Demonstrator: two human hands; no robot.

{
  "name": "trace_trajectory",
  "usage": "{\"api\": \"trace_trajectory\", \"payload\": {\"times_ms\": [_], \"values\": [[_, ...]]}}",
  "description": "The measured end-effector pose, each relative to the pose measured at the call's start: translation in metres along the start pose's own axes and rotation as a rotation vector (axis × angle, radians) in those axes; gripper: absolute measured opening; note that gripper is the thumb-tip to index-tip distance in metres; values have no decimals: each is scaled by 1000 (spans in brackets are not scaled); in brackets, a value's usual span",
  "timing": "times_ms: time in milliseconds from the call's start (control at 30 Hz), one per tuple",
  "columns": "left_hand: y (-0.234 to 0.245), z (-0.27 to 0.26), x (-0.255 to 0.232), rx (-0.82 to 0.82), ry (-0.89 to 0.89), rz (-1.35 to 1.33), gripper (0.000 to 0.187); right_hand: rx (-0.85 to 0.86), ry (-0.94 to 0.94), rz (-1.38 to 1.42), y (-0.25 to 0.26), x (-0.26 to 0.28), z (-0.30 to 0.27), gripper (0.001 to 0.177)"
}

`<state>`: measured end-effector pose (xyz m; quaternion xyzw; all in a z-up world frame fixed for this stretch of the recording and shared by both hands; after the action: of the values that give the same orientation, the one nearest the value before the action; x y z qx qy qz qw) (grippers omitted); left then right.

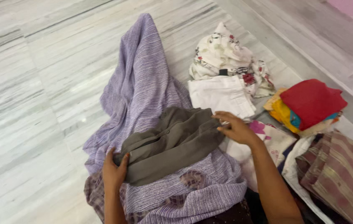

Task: The person folds several pieces of clothing on the floor, including a pair of grey shorts, a white top, and a plaid shirt. They smooth and fold each item neatly and place them in a stack.

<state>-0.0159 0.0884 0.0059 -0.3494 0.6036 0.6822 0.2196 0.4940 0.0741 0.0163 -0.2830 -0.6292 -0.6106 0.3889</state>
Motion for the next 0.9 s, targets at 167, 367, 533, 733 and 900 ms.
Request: {"api": "trace_trajectory", "payload": {"times_ms": [167, 367, 533, 733, 900], "values": [[35, 2, -20, -9, 67, -109, 31, 170, -56, -368, -67, 43, 34, 34], [123, 40, -90, -327, -132, -380, 20, -323, -116, 32, 50, 99, 77, 14], [188, 45, -119, -509, -308, -861, 17, -840, 409, 78, 165, 169, 16, 13], [116, 5, -44, -126, 196, -838, 33, -819, -53, -56, 191, 56, -9, 32], [-2, -88, 60, 323, 629, -665, 94, -544, -122, -203, 65, 0, -21, 38]]}}
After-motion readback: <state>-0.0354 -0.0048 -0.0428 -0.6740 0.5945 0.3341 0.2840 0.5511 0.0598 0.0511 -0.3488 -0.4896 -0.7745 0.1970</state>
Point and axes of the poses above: each hand's wrist, its own z-axis towards the middle knuckle, its own y-axis out of the back of the hand, x = y × z, the point moved 9 cm from there along z, towards the middle knuckle, and after that the axes turned 3 degrees about y, right-handed, at the moved point
